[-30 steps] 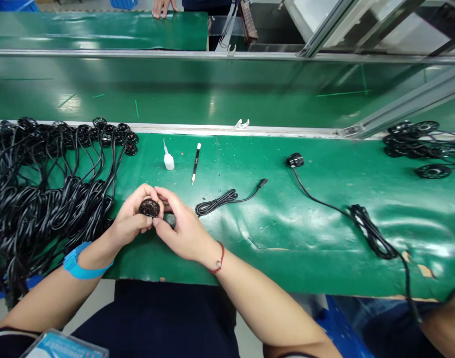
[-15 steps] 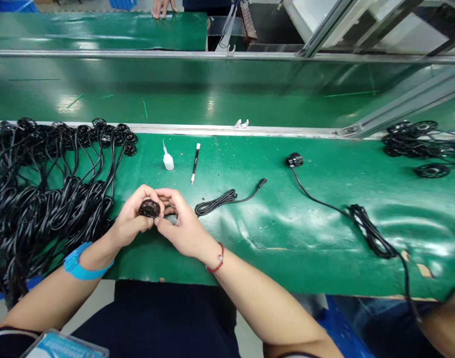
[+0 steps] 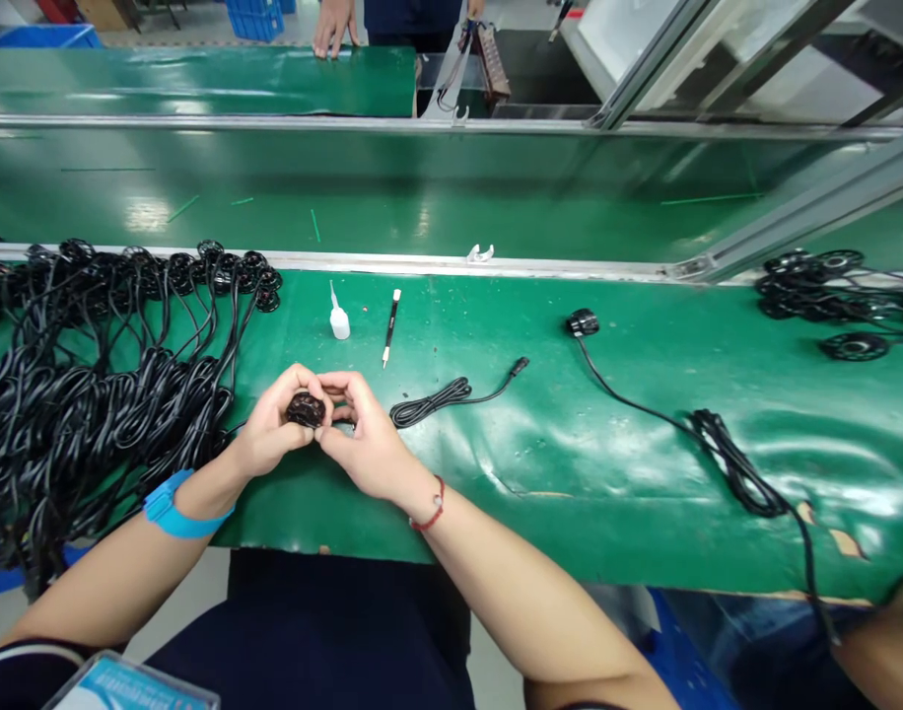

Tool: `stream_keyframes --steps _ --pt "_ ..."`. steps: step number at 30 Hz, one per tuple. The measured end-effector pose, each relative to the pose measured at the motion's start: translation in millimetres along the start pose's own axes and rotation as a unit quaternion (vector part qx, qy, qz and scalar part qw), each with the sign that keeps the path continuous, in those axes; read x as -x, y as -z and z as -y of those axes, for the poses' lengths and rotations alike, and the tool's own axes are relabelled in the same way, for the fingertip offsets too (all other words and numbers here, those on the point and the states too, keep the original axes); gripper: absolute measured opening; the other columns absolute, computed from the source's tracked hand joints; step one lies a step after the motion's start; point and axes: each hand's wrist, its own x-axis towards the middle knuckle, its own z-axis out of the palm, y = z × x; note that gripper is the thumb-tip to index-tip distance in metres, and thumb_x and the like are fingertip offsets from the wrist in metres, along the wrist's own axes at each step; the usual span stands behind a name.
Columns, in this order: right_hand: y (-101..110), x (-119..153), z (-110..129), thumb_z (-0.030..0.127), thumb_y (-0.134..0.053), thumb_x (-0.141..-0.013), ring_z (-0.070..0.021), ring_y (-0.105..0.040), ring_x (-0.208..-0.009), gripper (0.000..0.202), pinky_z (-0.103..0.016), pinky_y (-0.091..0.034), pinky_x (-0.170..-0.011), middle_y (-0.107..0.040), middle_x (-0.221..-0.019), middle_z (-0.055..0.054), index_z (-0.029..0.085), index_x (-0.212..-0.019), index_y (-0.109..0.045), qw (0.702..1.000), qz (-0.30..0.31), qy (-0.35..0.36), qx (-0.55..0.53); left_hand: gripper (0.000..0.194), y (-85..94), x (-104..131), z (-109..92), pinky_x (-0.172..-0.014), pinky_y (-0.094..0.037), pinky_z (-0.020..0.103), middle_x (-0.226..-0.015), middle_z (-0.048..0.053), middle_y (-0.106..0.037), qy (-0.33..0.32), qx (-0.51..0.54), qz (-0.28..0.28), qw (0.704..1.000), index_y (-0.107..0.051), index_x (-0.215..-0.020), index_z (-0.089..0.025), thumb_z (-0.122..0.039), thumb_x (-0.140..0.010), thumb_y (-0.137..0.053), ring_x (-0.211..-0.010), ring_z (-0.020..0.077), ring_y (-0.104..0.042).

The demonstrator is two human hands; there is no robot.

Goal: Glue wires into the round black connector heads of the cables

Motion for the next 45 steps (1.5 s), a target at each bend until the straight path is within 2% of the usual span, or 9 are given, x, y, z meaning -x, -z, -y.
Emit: stream_keyframes --steps 11,16,21,26,29,33,37,41,45 --pt "-0.5 -2.2 -5.0 0.019 -0.061 -0.075 -0.0180 -0.056 -0.106 0.037 -0.036 -0.046 -0.091 -0.057 -0.116 -0.007 0.020 -0.110 -0.048 1.000 -0.007 0.021 0.007 0.031 2.8 -1.4 8.3 -0.060 -0.038 0.023 -0.074 -0.003 -0.057 -0.019 0.018 0.005 1.000 -0.045 -0.090 -0.018 -0.013 -0.061 -0.057 -0.062 0.0104 -0.047" --pt "-1.3 -2.5 -5.6 0.019 -0.061 -0.074 -0.0182 -0.056 -0.105 0.037 -0.036 -0.047 -0.090 -0.057 -0.114 -0.006 0.020 -0.110 -0.048 0.999 -0.010 0.027 0.017 0.030 1.6 -0.6 9.6 -0.044 -0.032 0.016 -0.073 -0.003 -0.060 -0.020 0.057 0.009 0.998 -0.046 -0.091 -0.018 -0.018 -0.066 -0.061 -0.047 0.0050 -0.041" --pt "6.0 -5.8 -5.6 0.022 -0.061 -0.075 -0.0192 -0.059 -0.100 0.036 -0.038 -0.048 -0.087 -0.059 -0.108 -0.007 0.018 -0.108 -0.048 1.000 0.006 0.009 0.021 0.030 -3.9 -1.5 8.4 -0.032 -0.028 0.012 -0.072 -0.004 -0.060 0.041 0.086 -0.019 0.995 -0.044 -0.092 -0.019 -0.026 -0.071 -0.065 -0.040 0.0044 -0.043" --pt "28.0 -5.7 11.8 0.028 -0.059 -0.085 -0.0200 -0.058 -0.110 0.037 -0.041 -0.046 -0.098 -0.059 -0.120 -0.011 0.016 -0.118 -0.048 0.983 0.053 0.065 0.162 0.034 -3.6 -5.4 3.1 -0.027 -0.025 0.011 -0.068 -0.004 -0.061 0.055 0.132 -0.058 0.988 -0.044 -0.093 -0.020 -0.027 -0.068 -0.065 -0.034 0.0049 -0.041" --pt "39.7 0.8 26.9 0.026 -0.056 -0.089 -0.0201 -0.059 -0.107 0.031 -0.040 -0.047 -0.096 -0.061 -0.118 -0.011 0.015 -0.118 -0.052 0.955 0.022 0.088 0.282 0.032 1.0 -6.5 -1.6 -0.026 -0.024 0.011 -0.065 -0.003 -0.063 0.046 0.139 -0.100 0.984 -0.044 -0.092 -0.021 -0.027 -0.067 -0.064 -0.034 0.0057 -0.040" --pt "48.2 17.0 33.4 0.016 -0.052 -0.089 -0.0237 -0.056 -0.110 0.032 -0.043 -0.044 -0.099 -0.062 -0.118 -0.013 0.010 -0.120 -0.054 0.877 -0.023 0.100 0.469 0.032 2.5 -6.8 -6.0 -0.024 -0.026 0.012 -0.064 -0.001 -0.064 0.035 0.146 -0.129 0.980 -0.047 -0.091 -0.021 -0.025 -0.064 -0.064 -0.034 0.0075 -0.042" --pt "50.7 37.6 13.9 0.005 -0.050 -0.082 -0.0272 -0.047 -0.123 0.043 -0.043 -0.039 -0.105 -0.055 -0.131 -0.016 0.007 -0.125 -0.054 0.813 -0.069 0.073 0.573 0.030 -2.4 -4.6 -8.5 -0.024 -0.027 0.013 -0.062 0.000 -0.065 0.047 0.152 -0.105 0.982 -0.049 -0.088 -0.021 -0.023 -0.063 -0.064 -0.033 0.0084 -0.042" --pt "48.3 52.3 -12.6 0.005 -0.049 -0.083 -0.0279 -0.035 -0.135 0.046 -0.042 -0.030 -0.111 -0.048 -0.142 -0.015 0.006 -0.129 -0.053 0.761 -0.085 0.063 0.640 0.027 -2.0 -3.2 -9.0 -0.024 -0.027 0.014 -0.063 0.001 -0.065 0.059 0.173 -0.097 0.978 -0.053 -0.086 -0.021 -0.022 -0.062 -0.063 -0.033 0.0087 -0.042" --pt "46.3 56.2 -22.6 0.007 -0.043 -0.090 -0.0244 -0.040 -0.128 0.038 -0.038 -0.033 -0.105 -0.054 -0.134 -0.012 0.008 -0.127 -0.054 0.726 -0.106 0.065 0.676 0.024 1.2 -5.0 -9.0 -0.024 -0.027 0.014 -0.061 0.001 -0.064 0.070 0.195 -0.110 0.972 -0.055 -0.082 -0.021 -0.022 -0.060 -0.062 -0.034 0.0086 -0.042"
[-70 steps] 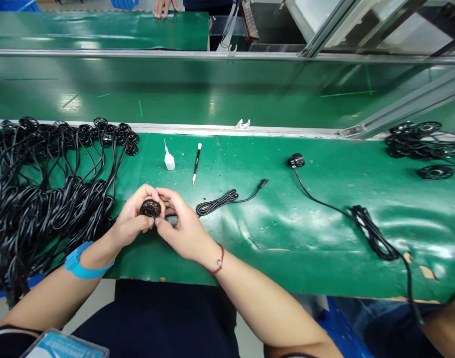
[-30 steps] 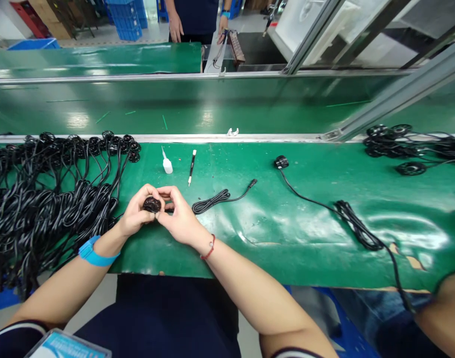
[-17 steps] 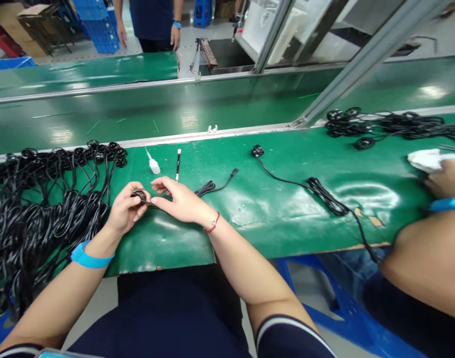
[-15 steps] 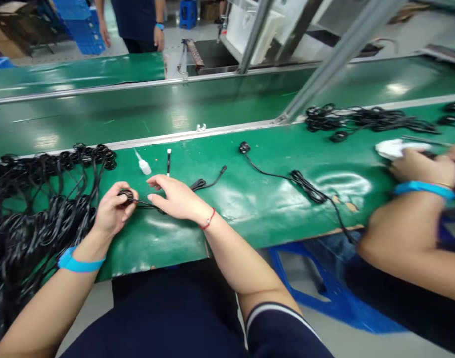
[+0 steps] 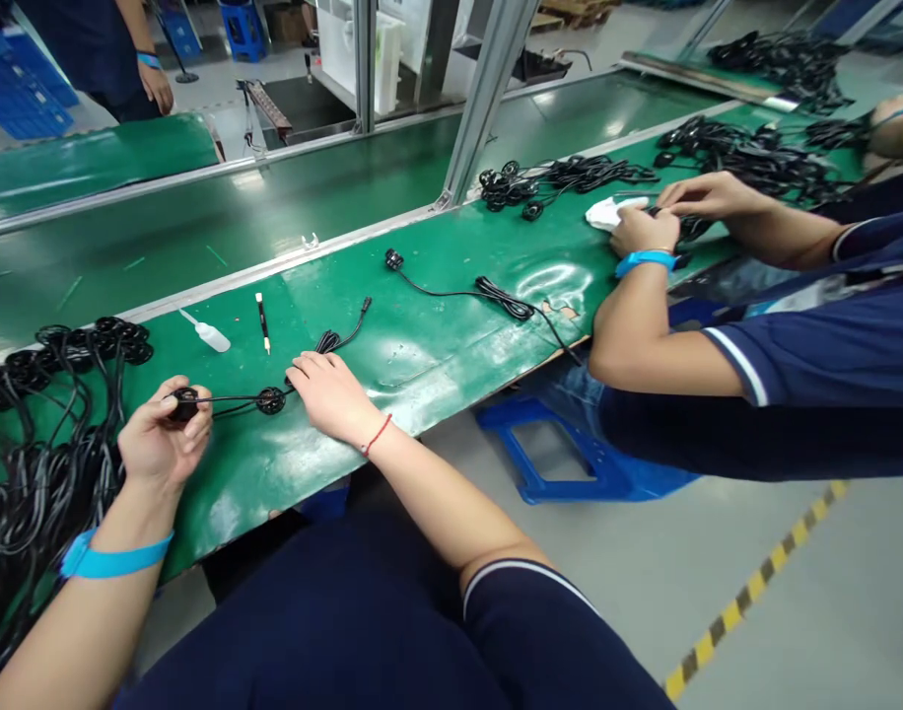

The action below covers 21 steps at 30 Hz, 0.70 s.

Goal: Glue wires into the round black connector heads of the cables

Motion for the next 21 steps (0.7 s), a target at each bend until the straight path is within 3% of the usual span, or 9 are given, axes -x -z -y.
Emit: stream_keyframes --steps 6,11,17,21 --pt "7.1 -0.2 0.2 0.008 -0.041 -0.092 -0.0270 -0.047 -0.101 0.029 -0.038 -0.038 -0.083 -0.060 -0.110 -0.014 0.009 -0.113 -0.061 0.999 0.000 -0.028 0.035 0.025 0.6 -3.0 -0.5 -0.024 -0.026 0.014 -0.062 0.001 -0.065 -0.001 0.000 -0.035 0.999 -0.053 -0.079 -0.020 -0.022 -0.055 -0.061 -0.034 0.0087 -0.042" --pt "21.3 16.9 -11.1 0.017 -0.053 -0.090 -0.0262 -0.046 -0.096 0.017 -0.037 -0.035 -0.083 -0.060 -0.100 -0.011 0.013 -0.102 -0.065 0.998 0.007 -0.045 0.043 0.030 -4.9 -2.4 3.1 -0.024 -0.026 0.013 -0.062 0.001 -0.065 0.033 -0.013 -0.048 0.998 -0.051 -0.081 -0.020 -0.022 -0.053 -0.062 -0.035 0.0083 -0.042" --pt "40.6 56.5 -50.8 0.023 -0.063 -0.088 -0.0227 -0.051 -0.094 0.018 -0.034 -0.035 -0.083 -0.062 -0.095 -0.006 0.017 -0.105 -0.065 0.997 -0.018 -0.077 0.017 0.033 -44.8 2.8 9.6 -0.025 -0.025 0.013 -0.061 0.001 -0.062 0.074 -0.081 -0.012 0.994 -0.048 -0.086 -0.020 -0.025 -0.057 -0.064 -0.035 0.0077 -0.040" --pt "49.2 75.1 -80.8 0.023 -0.065 -0.088 -0.0215 -0.053 -0.086 0.014 -0.033 -0.036 -0.077 -0.061 -0.088 -0.005 0.018 -0.100 -0.065 0.992 -0.056 -0.116 0.020 0.034 -81.3 -21.9 15.8 -0.026 -0.024 0.013 -0.060 -0.001 -0.059 0.084 -0.129 0.015 0.988 -0.044 -0.088 -0.020 -0.025 -0.060 -0.063 -0.036 0.0074 -0.039"
